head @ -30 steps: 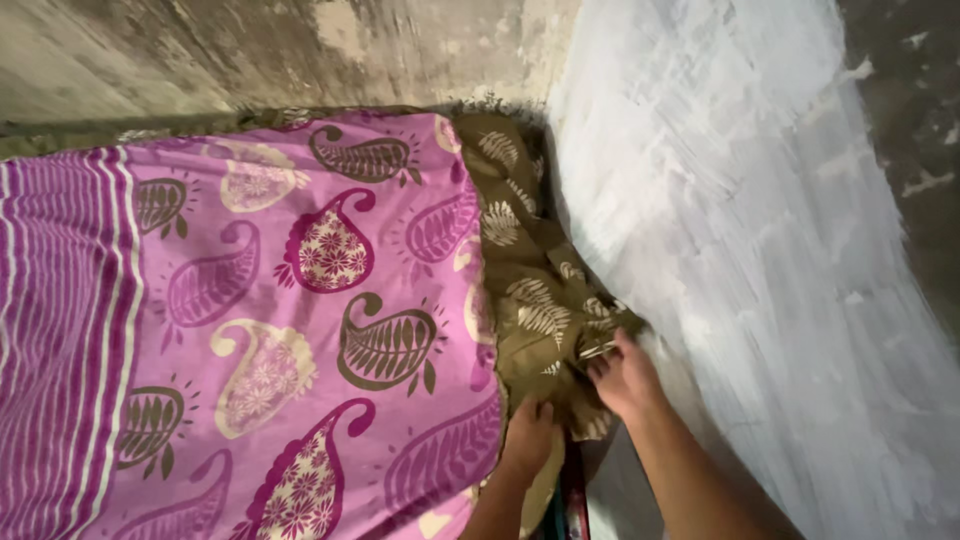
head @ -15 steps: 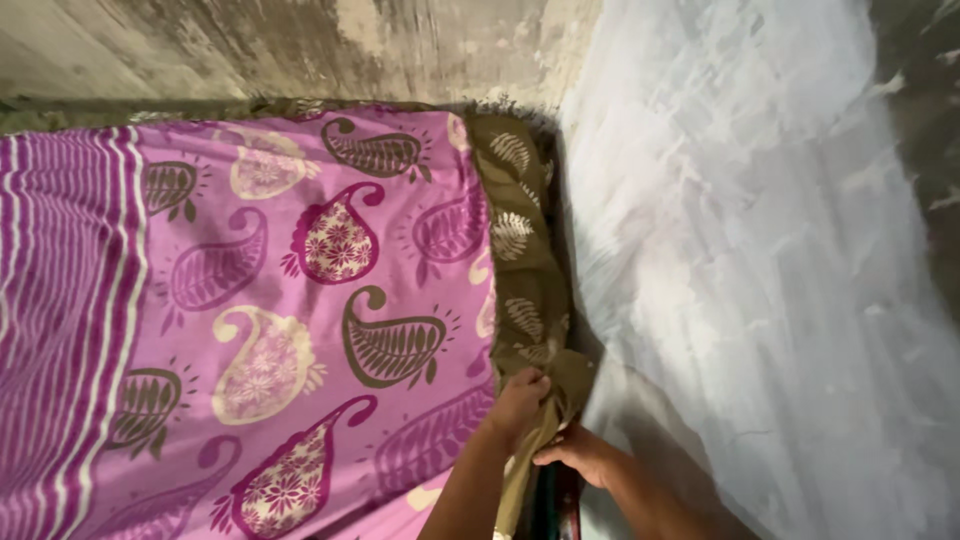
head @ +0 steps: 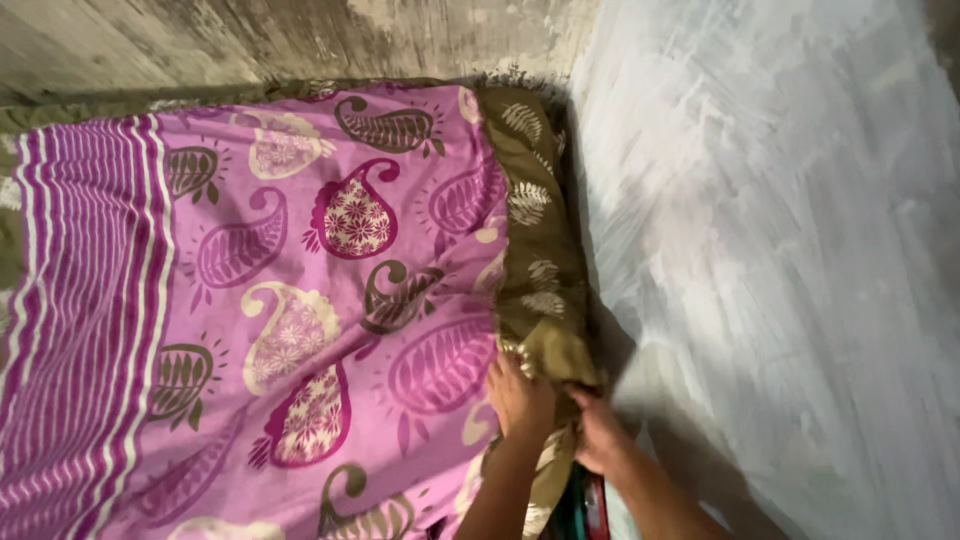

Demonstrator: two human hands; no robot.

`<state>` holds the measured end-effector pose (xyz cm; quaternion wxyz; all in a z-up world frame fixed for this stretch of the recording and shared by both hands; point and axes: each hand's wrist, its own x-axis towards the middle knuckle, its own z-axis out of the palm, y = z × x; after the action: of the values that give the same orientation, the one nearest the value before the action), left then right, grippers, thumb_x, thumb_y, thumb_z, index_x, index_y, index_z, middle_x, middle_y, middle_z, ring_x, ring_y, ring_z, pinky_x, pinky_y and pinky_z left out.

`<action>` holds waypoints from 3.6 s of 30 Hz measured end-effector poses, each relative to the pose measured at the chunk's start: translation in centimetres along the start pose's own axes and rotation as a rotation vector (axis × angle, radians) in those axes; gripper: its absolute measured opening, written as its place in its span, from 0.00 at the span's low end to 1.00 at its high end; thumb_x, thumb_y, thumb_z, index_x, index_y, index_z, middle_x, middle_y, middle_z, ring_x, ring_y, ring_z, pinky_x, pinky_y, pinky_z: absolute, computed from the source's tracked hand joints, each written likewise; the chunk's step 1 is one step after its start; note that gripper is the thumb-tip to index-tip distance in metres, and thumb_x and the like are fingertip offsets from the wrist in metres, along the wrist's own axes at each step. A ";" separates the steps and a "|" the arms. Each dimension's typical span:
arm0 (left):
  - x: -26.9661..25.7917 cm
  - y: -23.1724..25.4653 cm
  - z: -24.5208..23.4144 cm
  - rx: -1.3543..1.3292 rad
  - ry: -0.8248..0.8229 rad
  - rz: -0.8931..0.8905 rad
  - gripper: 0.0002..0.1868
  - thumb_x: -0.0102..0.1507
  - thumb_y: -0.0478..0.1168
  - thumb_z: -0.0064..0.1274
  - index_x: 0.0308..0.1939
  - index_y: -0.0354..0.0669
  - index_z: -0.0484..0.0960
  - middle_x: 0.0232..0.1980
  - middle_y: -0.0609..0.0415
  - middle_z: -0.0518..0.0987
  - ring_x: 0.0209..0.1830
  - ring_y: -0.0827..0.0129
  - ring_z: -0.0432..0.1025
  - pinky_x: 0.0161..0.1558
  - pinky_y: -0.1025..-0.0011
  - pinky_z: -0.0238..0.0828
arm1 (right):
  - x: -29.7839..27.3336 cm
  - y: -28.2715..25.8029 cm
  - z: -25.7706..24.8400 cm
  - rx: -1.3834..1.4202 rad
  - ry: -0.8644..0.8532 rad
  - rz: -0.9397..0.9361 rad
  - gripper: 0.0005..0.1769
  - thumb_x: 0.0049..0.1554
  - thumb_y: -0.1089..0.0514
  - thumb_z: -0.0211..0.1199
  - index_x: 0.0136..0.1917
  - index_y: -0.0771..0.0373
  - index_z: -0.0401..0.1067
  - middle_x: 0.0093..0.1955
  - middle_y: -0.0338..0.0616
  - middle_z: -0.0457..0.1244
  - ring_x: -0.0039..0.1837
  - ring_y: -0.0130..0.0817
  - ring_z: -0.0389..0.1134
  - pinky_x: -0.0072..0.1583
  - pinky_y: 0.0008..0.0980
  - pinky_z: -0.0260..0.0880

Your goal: The person straightens a patterned bedsheet and a green fern-patterned sheet on a bed. They then pick up three pillows from the floor and place them at the head of the bed, arranging them neatly.

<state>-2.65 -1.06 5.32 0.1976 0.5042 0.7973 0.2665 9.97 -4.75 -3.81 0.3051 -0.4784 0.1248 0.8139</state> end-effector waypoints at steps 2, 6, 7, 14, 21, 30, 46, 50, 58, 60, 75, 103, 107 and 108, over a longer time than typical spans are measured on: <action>-2.8 -0.6 -2.8 0.015 -0.101 0.009 0.23 0.54 0.38 0.56 0.53 0.36 0.73 0.50 0.38 0.73 0.53 0.42 0.67 0.56 0.48 0.63 | -2.0 -1.6 0.2 -0.017 0.027 -0.010 0.25 0.63 0.44 0.49 0.61 0.64 0.70 0.49 0.50 0.69 0.49 0.45 0.69 0.54 0.46 0.72; -8.4 -0.4 -6.8 0.073 -0.337 0.161 0.26 0.56 0.49 0.63 0.49 0.36 0.72 0.52 0.36 0.72 0.56 0.39 0.66 0.59 0.47 0.63 | -4.8 -2.1 1.3 0.098 0.129 -0.005 0.24 0.64 0.45 0.45 0.60 0.63 0.70 0.57 0.48 0.68 0.58 0.45 0.69 0.59 0.49 0.69; -9.3 -0.3 -7.2 0.081 -0.402 0.135 0.32 0.52 0.49 0.65 0.53 0.37 0.71 0.56 0.36 0.70 0.58 0.37 0.64 0.58 0.47 0.62 | -5.1 -2.0 1.5 0.120 0.137 -0.009 0.24 0.64 0.45 0.45 0.61 0.63 0.70 0.58 0.48 0.67 0.59 0.45 0.68 0.60 0.50 0.68; -11.5 -1.5 -4.6 0.199 -0.398 0.087 0.20 0.63 0.52 0.55 0.57 0.54 0.77 0.58 0.44 0.78 0.57 0.44 0.72 0.54 0.49 0.71 | -8.8 -2.6 -0.6 0.354 0.061 -0.272 0.22 0.65 0.53 0.44 0.66 0.63 0.68 0.64 0.49 0.67 0.63 0.45 0.68 0.62 0.48 0.70; -16.1 -0.6 -3.4 -0.114 -0.606 0.102 0.24 0.59 0.50 0.53 0.59 0.52 0.80 0.49 0.38 0.82 0.51 0.43 0.76 0.53 0.51 0.70 | -16.3 2.4 -7.3 0.234 -0.097 -0.531 0.29 0.64 0.41 0.48 0.70 0.60 0.66 0.67 0.45 0.64 0.64 0.43 0.66 0.60 0.46 0.66; -21.1 1.4 -7.2 -0.129 -0.406 0.065 0.24 0.62 0.51 0.55 0.59 0.48 0.77 0.50 0.39 0.81 0.53 0.44 0.74 0.54 0.52 0.69 | -13.5 14.6 -9.8 -0.451 -0.123 -0.304 0.32 0.60 0.50 0.63 0.73 0.65 0.64 0.68 0.46 0.65 0.67 0.38 0.65 0.67 0.43 0.65; -26.2 -12.6 -15.1 -0.142 -0.561 -0.049 0.15 0.56 0.41 0.60 0.45 0.43 0.80 0.43 0.51 0.84 0.43 0.61 0.81 0.46 0.63 0.80 | -15.4 14.7 -5.9 0.279 -0.075 -0.255 0.19 0.63 0.50 0.52 0.58 0.64 0.73 0.56 0.49 0.70 0.57 0.45 0.71 0.61 0.47 0.71; -28.7 -10.4 -12.5 0.024 -0.427 0.167 0.48 0.39 0.47 0.76 0.59 0.42 0.71 0.52 0.38 0.76 0.52 0.41 0.72 0.48 0.51 0.71 | -16.9 14.6 -6.4 0.268 -0.147 -0.224 0.19 0.63 0.51 0.54 0.60 0.67 0.72 0.57 0.52 0.69 0.58 0.47 0.69 0.63 0.49 0.69; -30.7 -10.0 -10.7 0.008 -0.771 0.014 0.31 0.58 0.48 0.62 0.64 0.50 0.71 0.54 0.41 0.80 0.57 0.43 0.73 0.57 0.50 0.68 | -22.1 14.4 -9.8 0.379 0.215 -0.613 0.24 0.66 0.47 0.48 0.67 0.63 0.67 0.62 0.46 0.67 0.63 0.44 0.69 0.65 0.49 0.69; -31.5 -10.0 -11.4 -0.011 -0.785 0.013 0.37 0.53 0.50 0.68 0.62 0.50 0.69 0.56 0.42 0.78 0.59 0.44 0.71 0.57 0.50 0.67 | -23.0 15.4 -11.3 0.411 0.342 -0.583 0.27 0.67 0.43 0.48 0.69 0.64 0.65 0.65 0.45 0.66 0.65 0.42 0.68 0.66 0.48 0.69; -32.4 -5.7 -11.8 -0.651 -0.871 -0.250 0.22 0.54 0.33 0.52 0.53 0.34 0.81 0.44 0.41 0.82 0.41 0.56 0.77 0.42 0.56 0.77 | -15.3 26.5 -19.9 -0.217 0.056 -0.354 0.20 0.62 0.52 0.57 0.66 0.57 0.68 0.62 0.46 0.61 0.59 0.42 0.64 0.60 0.45 0.67; -46.5 -28.2 -22.5 0.200 -0.207 0.450 0.28 0.50 0.49 0.61 0.48 0.36 0.74 0.53 0.39 0.73 0.57 0.41 0.65 0.57 0.45 0.61 | -19.9 40.1 -19.8 0.475 -0.172 -0.409 0.22 0.71 0.54 0.39 0.68 0.66 0.67 0.67 0.52 0.63 0.63 0.42 0.65 0.65 0.49 0.67; -50.9 -29.6 -22.2 0.250 -0.148 0.513 0.32 0.45 0.50 0.60 0.54 0.52 0.81 0.54 0.34 0.78 0.52 0.32 0.69 0.51 0.40 0.66 | -20.6 41.0 -20.5 0.566 -0.245 -0.487 0.22 0.70 0.57 0.38 0.67 0.67 0.66 0.69 0.52 0.63 0.66 0.45 0.66 0.68 0.50 0.67; -51.4 -30.3 -22.3 0.213 -0.249 0.381 0.25 0.53 0.51 0.56 0.53 0.53 0.81 0.51 0.37 0.80 0.50 0.36 0.72 0.50 0.43 0.68 | -21.1 41.1 -20.7 0.588 -0.280 -0.524 0.21 0.71 0.58 0.38 0.68 0.68 0.66 0.69 0.52 0.62 0.66 0.45 0.66 0.69 0.51 0.67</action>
<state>-15.54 -63.44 6.21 0.1862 0.6924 0.6809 0.1494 6.74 -55.15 0.02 0.6395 -0.2712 0.1831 0.6957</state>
